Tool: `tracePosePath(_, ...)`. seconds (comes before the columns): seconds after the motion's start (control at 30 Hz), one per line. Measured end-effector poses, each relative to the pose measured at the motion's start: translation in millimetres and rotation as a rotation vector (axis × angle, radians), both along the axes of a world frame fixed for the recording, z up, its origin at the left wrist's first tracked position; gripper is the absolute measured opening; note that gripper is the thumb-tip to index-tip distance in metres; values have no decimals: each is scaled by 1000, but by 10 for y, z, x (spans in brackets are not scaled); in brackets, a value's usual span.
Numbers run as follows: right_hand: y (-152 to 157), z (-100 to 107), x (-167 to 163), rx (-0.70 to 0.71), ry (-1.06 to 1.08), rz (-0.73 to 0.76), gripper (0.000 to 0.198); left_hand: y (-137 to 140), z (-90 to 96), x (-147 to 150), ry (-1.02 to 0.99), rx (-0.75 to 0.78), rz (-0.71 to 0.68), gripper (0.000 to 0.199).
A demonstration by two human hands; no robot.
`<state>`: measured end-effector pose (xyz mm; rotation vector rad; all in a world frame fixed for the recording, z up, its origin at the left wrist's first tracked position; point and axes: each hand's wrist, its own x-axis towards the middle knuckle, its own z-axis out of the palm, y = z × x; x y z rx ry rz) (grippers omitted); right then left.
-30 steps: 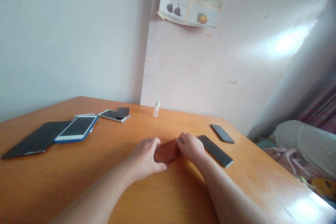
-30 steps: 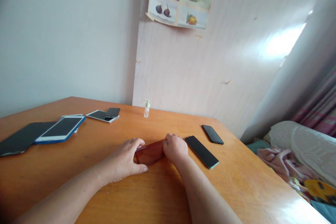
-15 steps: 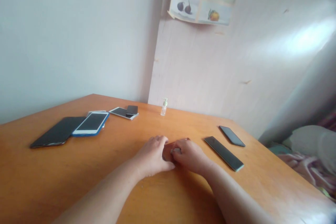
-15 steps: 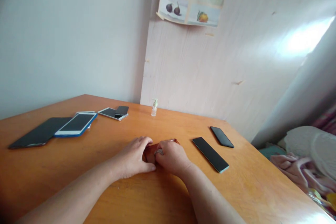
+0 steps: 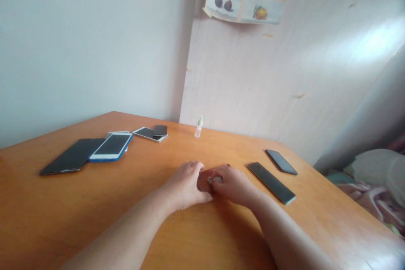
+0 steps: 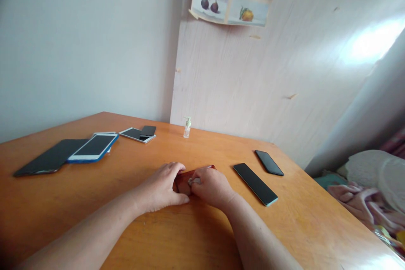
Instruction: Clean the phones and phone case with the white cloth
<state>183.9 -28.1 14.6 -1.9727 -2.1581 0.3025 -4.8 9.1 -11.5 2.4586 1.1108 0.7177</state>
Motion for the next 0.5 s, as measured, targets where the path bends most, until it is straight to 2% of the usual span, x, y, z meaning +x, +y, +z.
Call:
tracePosePath(0.13, 22, 60, 180, 79, -109, -170, 16, -4, -3, -6, -3, -8, -12, 56)
tracePosePath(0.2, 15, 34, 150, 73, -53, -109, 16, -1, -6, -5, -3, -3, -9, 57)
tracePosePath(0.3, -4, -37, 4, 2, 115, 115, 16, 3, -2, 0, 4, 5, -5, 56)
tracePosePath(0.37, -7, -53, -40, -48, 177, 196, 15, 3, 3, -1, 9, 2, -7, 54)
tracePosePath(0.43, 0, -22, 10, -69, 177, 167, 13, 2, 4, -5, 9, -1, -15, 54)
tracePosePath(0.5, 9, 38, 117, -57, 137, 76, 12, 2, -1, -10, 6, -10, -17, 56)
